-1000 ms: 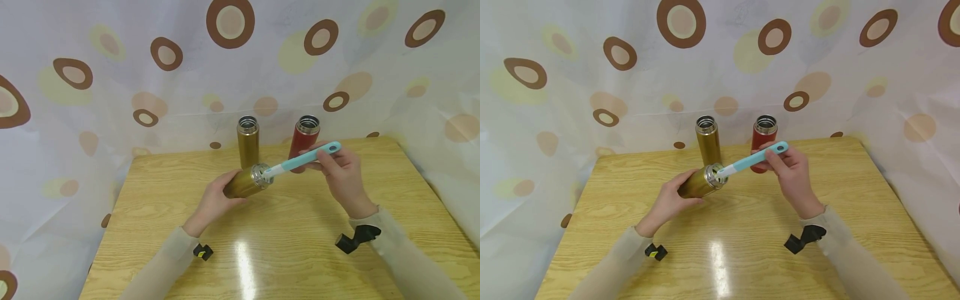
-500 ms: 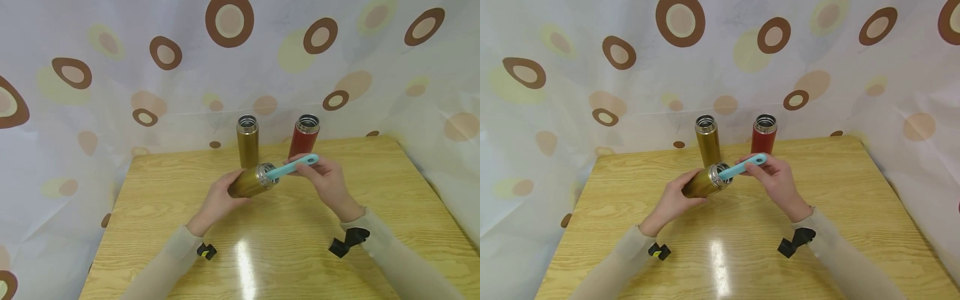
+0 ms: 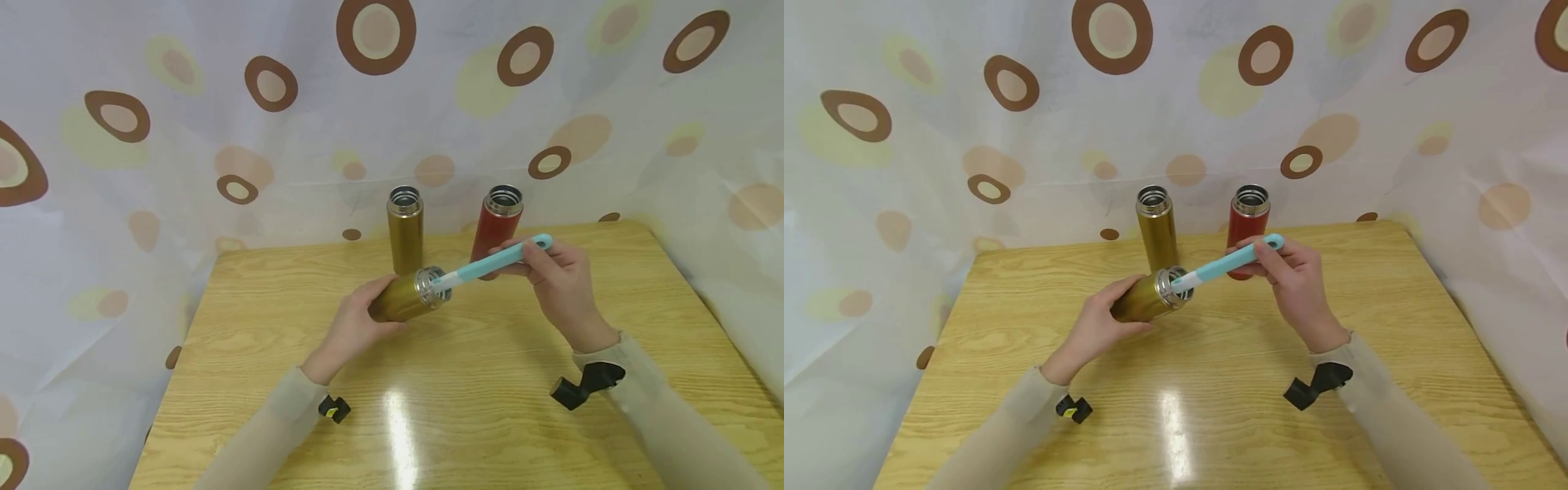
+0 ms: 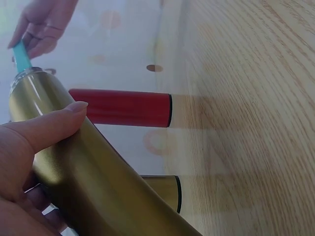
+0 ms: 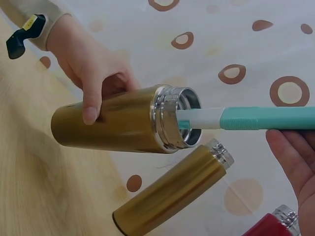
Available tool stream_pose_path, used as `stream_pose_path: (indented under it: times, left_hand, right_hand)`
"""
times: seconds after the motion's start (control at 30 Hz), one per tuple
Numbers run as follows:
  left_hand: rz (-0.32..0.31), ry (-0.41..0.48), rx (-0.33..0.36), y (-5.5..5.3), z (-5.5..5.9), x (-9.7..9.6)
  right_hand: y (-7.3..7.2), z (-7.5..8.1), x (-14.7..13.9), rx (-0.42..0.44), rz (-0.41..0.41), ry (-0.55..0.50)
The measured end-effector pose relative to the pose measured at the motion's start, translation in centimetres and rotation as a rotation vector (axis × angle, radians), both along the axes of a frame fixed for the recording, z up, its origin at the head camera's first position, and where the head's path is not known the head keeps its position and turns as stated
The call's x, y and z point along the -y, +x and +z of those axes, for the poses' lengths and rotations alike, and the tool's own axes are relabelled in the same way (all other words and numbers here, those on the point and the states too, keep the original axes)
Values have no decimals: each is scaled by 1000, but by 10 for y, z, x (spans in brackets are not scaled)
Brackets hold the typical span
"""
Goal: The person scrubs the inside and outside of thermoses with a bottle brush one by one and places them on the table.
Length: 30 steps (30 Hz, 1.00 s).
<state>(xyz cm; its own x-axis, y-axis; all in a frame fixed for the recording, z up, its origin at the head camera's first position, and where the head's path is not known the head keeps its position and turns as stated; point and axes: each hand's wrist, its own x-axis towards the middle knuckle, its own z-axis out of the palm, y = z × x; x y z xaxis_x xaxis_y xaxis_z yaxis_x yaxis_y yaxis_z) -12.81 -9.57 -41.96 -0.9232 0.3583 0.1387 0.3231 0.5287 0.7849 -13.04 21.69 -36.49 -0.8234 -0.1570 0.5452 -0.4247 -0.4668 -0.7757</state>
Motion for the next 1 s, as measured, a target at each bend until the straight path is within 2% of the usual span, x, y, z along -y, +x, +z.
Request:
stream_pose_path:
  times: [0.13,0.23,0.33,0.43,0.6,0.87,1.0]
  left_hand:
    - [-5,-12,-7,0,0,-3]
    - [-15,-13,-8,0,2,-6]
    - [-11,-1,6,0,4,-8]
    - [-1,12,16,1,5,-8]
    - [0,25,17,1,5,-6]
    - [16,17,-4,-1,6,-1]
    - [12,22,-5,-2,6,-1]
  right_hand:
    - [2,-7,5,30,-30,71]
    - [5,-13,10,42,-62,189]
    - [8,-15,14,36,-85,284]
    - [8,-14,14,31,-99,326]
    - [6,-9,9,51,-95,255]
    - [4,3,-3,86,-69,4]
    - [3,2,-1,73,-73,-7]
